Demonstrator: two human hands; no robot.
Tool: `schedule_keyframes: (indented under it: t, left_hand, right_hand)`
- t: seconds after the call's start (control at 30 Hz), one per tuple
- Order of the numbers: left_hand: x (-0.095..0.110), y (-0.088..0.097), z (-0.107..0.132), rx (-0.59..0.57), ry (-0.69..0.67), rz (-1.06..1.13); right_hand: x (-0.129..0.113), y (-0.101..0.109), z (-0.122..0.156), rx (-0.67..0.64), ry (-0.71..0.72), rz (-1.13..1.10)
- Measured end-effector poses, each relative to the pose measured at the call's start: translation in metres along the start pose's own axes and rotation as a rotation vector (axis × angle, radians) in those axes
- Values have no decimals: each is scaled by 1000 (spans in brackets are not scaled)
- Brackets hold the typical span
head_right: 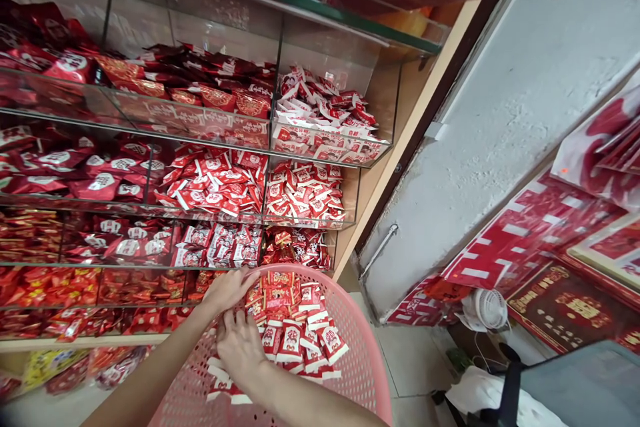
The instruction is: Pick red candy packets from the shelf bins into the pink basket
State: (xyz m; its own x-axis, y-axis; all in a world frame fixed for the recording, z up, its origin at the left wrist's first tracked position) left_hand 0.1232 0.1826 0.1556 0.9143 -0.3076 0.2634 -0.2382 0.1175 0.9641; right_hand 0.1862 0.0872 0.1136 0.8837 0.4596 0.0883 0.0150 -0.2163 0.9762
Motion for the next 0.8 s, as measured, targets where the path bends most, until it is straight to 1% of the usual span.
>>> schedule_keyframes:
  t: [0.2, 0.27, 0.33, 0.4, 0.47, 0.5, 0.57, 0.6, 0.67, 0.73, 0.8]
  left_hand:
    - [-2, -2, -1, 26, -17, 0]
    - [-3, -3, -1, 25, -16, 8]
    - [-4, -3, -2, 5, 7, 11]
    - [-4, -3, -1, -24, 5, 16]
    - [-4, -3, -1, -31, -18, 19]
    - [-4, -3, 0, -17, -8, 17]
    - [-3, -2, 1, 5, 0, 20]
    - [-2, -2, 1, 12, 8, 25]
    - [-1, -1, 2, 11, 2, 35]
    - [0, 0, 2, 11, 2, 36]
    - [1, 1, 2, 14, -1, 30]
  right_hand:
    - [-2, 4, 8, 28, 30, 13]
    - [2, 14, 12, 80, 34, -7]
    - [13, 34, 13, 150, 44, -47]
    - [35, 64, 7, 211, 56, -103]
    - [67, 98, -6, 272, 28, -176]
    - [85, 114, -14, 323, -23, -218]
    - [124, 142, -32, 479, -164, -281]
    - [142, 152, -40, 540, -227, -292]
    - [171, 166, -56, 622, -320, -280]
    - [189, 173, -70, 663, -370, -260]
    - [197, 178, -81, 680, -397, -237]
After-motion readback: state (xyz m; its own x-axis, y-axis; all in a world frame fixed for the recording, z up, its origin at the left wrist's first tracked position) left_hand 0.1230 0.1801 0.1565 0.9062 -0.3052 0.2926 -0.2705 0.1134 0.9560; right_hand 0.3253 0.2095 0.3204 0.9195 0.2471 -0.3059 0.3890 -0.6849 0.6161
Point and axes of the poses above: each hand's wrist, its own z-axis away from the middle knuckle, its own y-axis out of the back of the hand, x = y × z, the point moved 2 cm from there along -z, towards the middle knuckle, and after that the axes turned 3 degrees about -y, right-handed, at the moved point
